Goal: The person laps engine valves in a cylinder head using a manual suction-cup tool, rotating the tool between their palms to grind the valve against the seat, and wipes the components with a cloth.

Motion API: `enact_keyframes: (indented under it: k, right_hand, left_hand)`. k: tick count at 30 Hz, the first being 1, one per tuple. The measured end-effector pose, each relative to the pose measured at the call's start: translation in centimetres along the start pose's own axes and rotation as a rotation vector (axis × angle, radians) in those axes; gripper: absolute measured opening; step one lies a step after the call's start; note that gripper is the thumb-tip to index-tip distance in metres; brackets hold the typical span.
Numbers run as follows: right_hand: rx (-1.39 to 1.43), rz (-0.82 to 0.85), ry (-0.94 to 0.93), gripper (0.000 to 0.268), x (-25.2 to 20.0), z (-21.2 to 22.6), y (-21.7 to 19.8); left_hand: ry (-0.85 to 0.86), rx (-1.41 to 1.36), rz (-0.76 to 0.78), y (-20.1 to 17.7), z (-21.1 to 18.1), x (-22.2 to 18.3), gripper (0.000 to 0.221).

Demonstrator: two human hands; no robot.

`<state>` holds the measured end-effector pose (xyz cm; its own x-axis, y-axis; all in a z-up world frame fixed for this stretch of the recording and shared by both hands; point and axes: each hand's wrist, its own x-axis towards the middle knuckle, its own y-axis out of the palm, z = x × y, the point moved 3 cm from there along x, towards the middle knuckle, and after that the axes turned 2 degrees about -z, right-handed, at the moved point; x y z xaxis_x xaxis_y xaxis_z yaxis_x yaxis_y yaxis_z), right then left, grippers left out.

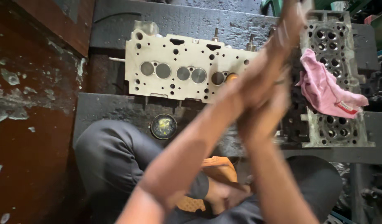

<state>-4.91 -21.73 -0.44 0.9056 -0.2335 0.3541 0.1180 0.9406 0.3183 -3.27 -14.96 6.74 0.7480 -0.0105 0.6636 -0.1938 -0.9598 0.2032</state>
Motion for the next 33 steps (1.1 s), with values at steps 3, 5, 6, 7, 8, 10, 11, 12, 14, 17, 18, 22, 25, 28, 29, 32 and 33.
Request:
enact_keyframes:
  k: [3,5,6,7,8,10,11,12,14,17,18,22,25,28,29,32,33]
  right_hand:
    - [0.029,0.063,0.025,0.052,-1.6,0.1,0.5]
    - [-0.006,-0.001,-0.021,0.052,2.0,0.1,-0.4]
    - [-0.016,-0.052,-0.040,0.052,3.7,0.0,-0.7]
    - [-0.022,-0.090,-0.055,0.053,5.5,0.2,-1.3]
    - [-0.025,-0.119,-0.070,0.053,6.6,0.3,-1.6]
    - [-0.024,-0.101,-0.056,0.053,5.0,0.3,-1.6]
    - [-0.022,-0.054,-0.034,0.053,3.0,0.4,-1.5]
    - [0.003,0.000,-0.001,0.053,0.8,0.5,-1.3]
    - [0.034,0.066,0.086,0.053,-0.4,-0.3,-0.3]
    - [0.010,-0.011,-0.006,0.053,4.9,-0.9,-0.9]
    - [0.014,-0.083,-0.043,0.054,6.0,-1.1,-0.7]
    - [-0.007,-0.016,-0.002,0.054,2.7,-0.8,-0.8]
    - [0.038,0.132,0.067,0.054,-2.7,-0.7,1.0]
    - [0.004,0.064,0.012,0.055,2.4,-1.2,0.5]
    - [-0.007,0.002,-0.018,0.055,5.0,-1.3,0.1]
    - [-0.020,-0.068,-0.035,0.055,6.6,-0.9,-0.7]
    - [-0.021,-0.046,-0.023,0.055,4.5,-0.7,-0.6]
  left_hand:
    - [-0.050,-0.024,0.005,0.0,0.2,-0.5,0.073]
    - [0.098,0.243,-0.079,0.8,-3.0,-4.2,0.074]
    - [0.136,0.343,-0.107,1.2,-4.4,-5.8,0.074]
    - [0.172,0.422,-0.135,1.6,-5.2,-6.8,0.075]
    - [0.186,0.441,-0.139,1.8,-4.8,-6.8,0.075]
    - [0.018,0.090,-0.042,1.1,-0.2,-3.6,0.081]
    - [-0.076,-0.082,0.018,1.0,1.3,-2.6,0.084]
    - [-0.179,-0.248,0.063,0.9,2.6,-1.7,0.086]
    - [-0.139,-0.187,0.047,0.1,2.3,-2.9,0.085]
    - [-0.064,0.084,-0.030,0.2,-0.5,-6.2,0.082]
    - [-0.011,0.218,-0.058,0.4,-1.9,-7.5,0.080]
    - [-0.058,0.067,-0.019,0.1,2.2,-3.5,0.074]
    - [-0.151,-0.081,0.020,-1.7,4.6,-0.4,0.069]
    - [-0.041,0.165,-0.054,-1.5,1.6,-4.4,0.064]
    - [0.015,0.280,-0.089,-0.9,0.1,-6.0,0.063]
    - [0.055,0.328,-0.111,0.3,0.1,-7.0,0.058]
    - [0.010,0.230,-0.075,0.1,1.9,-5.6,0.057]
